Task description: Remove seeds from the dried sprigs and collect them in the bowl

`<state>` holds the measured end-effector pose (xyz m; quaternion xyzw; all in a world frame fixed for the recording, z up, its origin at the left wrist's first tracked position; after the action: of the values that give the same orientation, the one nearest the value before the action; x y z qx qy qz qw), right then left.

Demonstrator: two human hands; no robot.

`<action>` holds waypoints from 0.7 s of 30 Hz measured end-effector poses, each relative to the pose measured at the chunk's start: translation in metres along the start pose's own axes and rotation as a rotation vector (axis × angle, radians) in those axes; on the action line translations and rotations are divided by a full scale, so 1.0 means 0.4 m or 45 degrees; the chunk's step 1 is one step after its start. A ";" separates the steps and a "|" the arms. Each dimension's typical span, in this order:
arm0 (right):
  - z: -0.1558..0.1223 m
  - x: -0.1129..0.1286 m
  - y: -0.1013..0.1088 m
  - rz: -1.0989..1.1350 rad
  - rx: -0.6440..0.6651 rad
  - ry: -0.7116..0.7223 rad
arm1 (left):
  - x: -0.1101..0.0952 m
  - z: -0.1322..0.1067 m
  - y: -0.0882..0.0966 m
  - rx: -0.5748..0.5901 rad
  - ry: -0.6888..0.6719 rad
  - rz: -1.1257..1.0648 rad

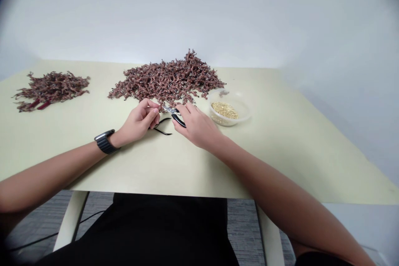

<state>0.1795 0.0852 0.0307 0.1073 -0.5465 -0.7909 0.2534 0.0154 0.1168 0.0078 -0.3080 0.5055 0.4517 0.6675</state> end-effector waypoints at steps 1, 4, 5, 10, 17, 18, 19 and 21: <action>0.001 -0.002 -0.002 0.036 0.006 -0.008 | 0.001 0.000 0.000 0.001 0.001 0.007; 0.004 -0.010 -0.011 0.265 0.046 -0.060 | 0.004 -0.002 -0.001 0.013 0.005 0.023; 0.004 -0.014 -0.018 0.391 0.089 -0.101 | 0.003 -0.003 -0.002 0.018 -0.002 0.029; -0.019 -0.017 -0.099 1.339 0.570 -0.509 | -0.010 -0.008 -0.006 0.043 -0.060 0.089; -0.018 -0.017 -0.112 1.483 0.650 -0.549 | -0.009 -0.004 -0.005 0.024 -0.065 0.094; -0.011 -0.032 -0.102 1.283 0.535 -0.511 | -0.007 -0.004 -0.003 0.014 -0.061 0.092; -0.004 -0.044 -0.085 1.048 0.407 -0.453 | -0.005 -0.003 -0.001 0.004 -0.057 0.096; 0.004 -0.045 -0.044 0.584 0.173 -0.302 | -0.003 -0.002 0.002 -0.013 -0.053 0.122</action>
<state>0.1890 0.1006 0.0133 -0.0961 -0.6342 -0.6814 0.3525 0.0141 0.1160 0.0088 -0.2775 0.5032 0.4920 0.6540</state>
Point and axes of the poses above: each hand's wrist, its own z-axis towards the middle knuckle, its own y-axis out of the back of the hand, x = y × z, the point moved 9 cm from there along z, towards the middle knuckle, and after that the axes turned 12 degrees about -z, right-handed, at the moved point
